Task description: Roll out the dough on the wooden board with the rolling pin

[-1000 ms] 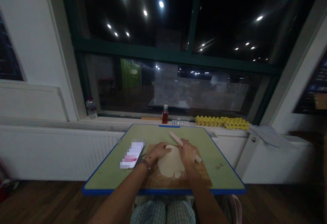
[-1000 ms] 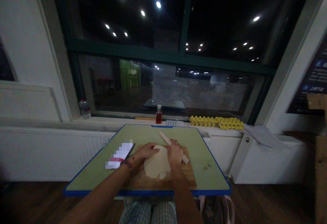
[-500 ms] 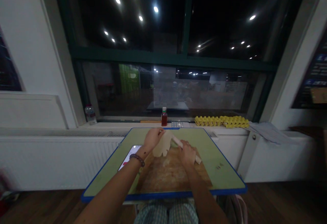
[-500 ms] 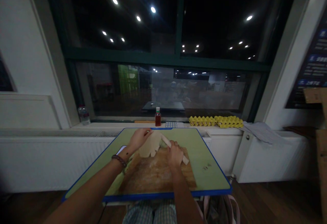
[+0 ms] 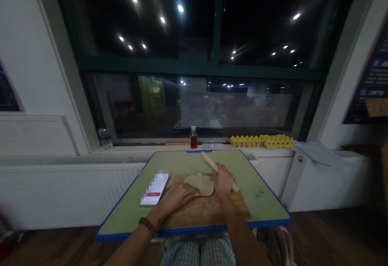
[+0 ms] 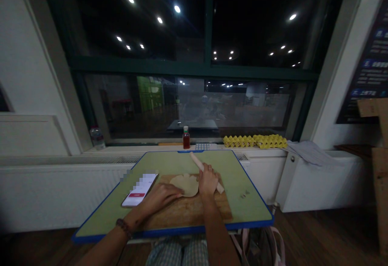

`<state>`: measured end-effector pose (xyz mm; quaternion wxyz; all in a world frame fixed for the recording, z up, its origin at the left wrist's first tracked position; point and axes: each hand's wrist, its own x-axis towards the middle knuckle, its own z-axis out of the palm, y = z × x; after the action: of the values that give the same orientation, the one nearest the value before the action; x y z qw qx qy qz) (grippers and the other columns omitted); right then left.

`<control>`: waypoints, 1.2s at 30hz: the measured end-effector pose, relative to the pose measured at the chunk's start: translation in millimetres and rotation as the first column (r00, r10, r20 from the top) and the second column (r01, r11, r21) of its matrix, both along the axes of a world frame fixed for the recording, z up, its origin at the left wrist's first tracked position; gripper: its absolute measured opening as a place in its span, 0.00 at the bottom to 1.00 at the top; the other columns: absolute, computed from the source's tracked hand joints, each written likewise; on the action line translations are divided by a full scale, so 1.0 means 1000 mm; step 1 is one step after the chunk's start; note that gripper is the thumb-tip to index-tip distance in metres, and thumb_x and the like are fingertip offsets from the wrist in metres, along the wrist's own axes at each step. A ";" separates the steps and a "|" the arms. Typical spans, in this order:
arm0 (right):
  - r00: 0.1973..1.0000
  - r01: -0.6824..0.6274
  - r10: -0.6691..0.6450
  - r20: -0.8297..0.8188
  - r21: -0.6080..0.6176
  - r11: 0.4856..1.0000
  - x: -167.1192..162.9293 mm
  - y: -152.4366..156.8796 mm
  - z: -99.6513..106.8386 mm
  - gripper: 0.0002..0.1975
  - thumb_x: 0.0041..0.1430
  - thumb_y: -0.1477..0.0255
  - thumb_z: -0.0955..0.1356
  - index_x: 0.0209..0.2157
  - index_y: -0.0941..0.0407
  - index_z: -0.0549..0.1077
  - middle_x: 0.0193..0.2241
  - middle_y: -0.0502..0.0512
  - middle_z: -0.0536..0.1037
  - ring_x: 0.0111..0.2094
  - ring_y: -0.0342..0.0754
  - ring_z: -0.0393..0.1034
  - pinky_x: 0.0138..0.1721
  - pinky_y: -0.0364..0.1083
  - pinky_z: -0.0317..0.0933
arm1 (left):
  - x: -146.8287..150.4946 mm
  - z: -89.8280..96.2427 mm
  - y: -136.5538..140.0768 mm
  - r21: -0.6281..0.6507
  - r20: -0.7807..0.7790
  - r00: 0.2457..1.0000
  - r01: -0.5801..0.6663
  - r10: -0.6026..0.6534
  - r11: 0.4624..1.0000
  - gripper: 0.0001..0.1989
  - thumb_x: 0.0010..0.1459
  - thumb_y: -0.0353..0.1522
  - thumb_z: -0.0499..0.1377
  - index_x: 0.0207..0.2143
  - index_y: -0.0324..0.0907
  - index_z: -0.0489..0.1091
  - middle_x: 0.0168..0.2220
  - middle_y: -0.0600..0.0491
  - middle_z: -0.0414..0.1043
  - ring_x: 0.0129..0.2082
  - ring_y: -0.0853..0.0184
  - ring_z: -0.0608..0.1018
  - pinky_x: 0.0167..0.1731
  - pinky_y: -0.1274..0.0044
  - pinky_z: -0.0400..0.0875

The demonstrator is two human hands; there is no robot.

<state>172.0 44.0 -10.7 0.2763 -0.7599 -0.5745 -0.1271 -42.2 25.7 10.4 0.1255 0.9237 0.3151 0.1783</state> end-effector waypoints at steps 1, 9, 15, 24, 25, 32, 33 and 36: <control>1.000 -0.002 0.002 -0.006 -0.004 1.000 0.000 0.001 -0.001 0.15 0.67 0.69 0.63 0.53 0.52 0.69 0.44 0.55 0.76 0.42 0.48 0.73 0.41 0.46 0.58 | -0.003 -0.003 -0.001 -0.006 0.000 1.000 0.030 -0.030 1.000 0.20 0.67 0.45 0.49 0.44 0.49 0.78 0.48 0.53 0.79 0.49 0.63 0.78 0.53 0.72 0.67; 1.000 -0.015 0.015 -0.027 0.013 1.000 0.002 0.005 -0.007 0.13 0.66 0.69 0.63 0.51 0.51 0.71 0.42 0.55 0.77 0.41 0.48 0.73 0.41 0.46 0.57 | -0.018 -0.019 0.003 -0.073 -0.104 0.960 -0.269 0.261 0.961 0.34 0.63 0.55 0.47 0.65 0.49 0.59 0.70 0.47 0.49 0.70 0.54 0.50 0.66 0.58 0.46; 0.997 -0.070 0.071 -0.040 0.023 0.997 0.002 0.002 -0.005 0.15 0.66 0.68 0.63 0.52 0.51 0.70 0.44 0.56 0.78 0.42 0.49 0.73 0.43 0.46 0.57 | 0.000 -0.024 0.010 -0.052 -0.207 0.953 -0.238 0.223 0.970 0.42 0.60 0.58 0.47 0.69 0.44 0.50 0.71 0.43 0.43 0.70 0.53 0.47 0.66 0.62 0.46; 0.941 -0.335 0.336 0.035 -0.022 0.942 -0.002 0.000 -0.002 0.14 0.66 0.68 0.63 0.51 0.51 0.73 0.45 0.56 0.78 0.47 0.50 0.70 0.46 0.45 0.58 | 0.016 -0.030 0.018 0.306 -0.048 0.939 -0.310 0.340 0.900 0.27 0.66 0.49 0.46 0.58 0.44 0.64 0.65 0.45 0.59 0.65 0.55 0.60 0.63 0.57 0.50; 0.926 -0.375 0.376 0.045 -0.031 0.927 -0.003 0.000 -0.001 0.14 0.66 0.67 0.63 0.51 0.51 0.73 0.44 0.56 0.79 0.47 0.50 0.69 0.47 0.45 0.58 | 0.017 -0.028 0.018 0.354 0.005 0.932 -0.340 0.362 0.871 0.24 0.66 0.46 0.47 0.56 0.43 0.66 0.63 0.44 0.61 0.64 0.55 0.61 0.62 0.58 0.53; 0.830 -0.553 0.557 0.037 -0.078 0.830 -0.007 -0.002 0.002 0.15 0.67 0.64 0.62 0.39 0.50 0.79 0.39 0.52 0.81 0.44 0.47 0.71 0.49 0.43 0.58 | 0.031 -0.006 0.038 0.456 0.122 0.869 -0.478 0.480 0.751 0.19 0.67 0.37 0.45 0.54 0.40 0.67 0.65 0.44 0.59 0.67 0.56 0.57 0.63 0.58 0.51; 0.841 -0.537 0.540 0.028 -0.071 0.840 -0.007 -0.002 0.002 0.16 0.68 0.64 0.60 0.38 0.51 0.79 0.40 0.52 0.80 0.44 0.46 0.71 0.48 0.43 0.59 | 0.034 -0.006 0.043 0.450 0.113 0.863 -0.487 0.493 0.749 0.20 0.67 0.37 0.44 0.54 0.41 0.67 0.66 0.46 0.59 0.67 0.57 0.56 0.64 0.58 0.49; 0.915 -0.401 0.403 0.028 -0.053 0.915 -0.005 0.002 -0.001 0.21 0.70 0.66 0.57 0.41 0.54 0.79 0.50 0.57 0.77 0.50 0.48 0.70 0.51 0.44 0.59 | 0.041 -0.011 0.057 0.384 0.069 0.823 -0.544 0.564 0.747 0.22 0.68 0.38 0.43 0.57 0.41 0.67 0.65 0.46 0.61 0.68 0.56 0.55 0.66 0.57 0.45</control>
<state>166.5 45.7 -11.9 0.2678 -0.6294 -0.7262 -0.0688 -1.0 83.1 -0.7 -0.1258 0.7988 0.5362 0.2421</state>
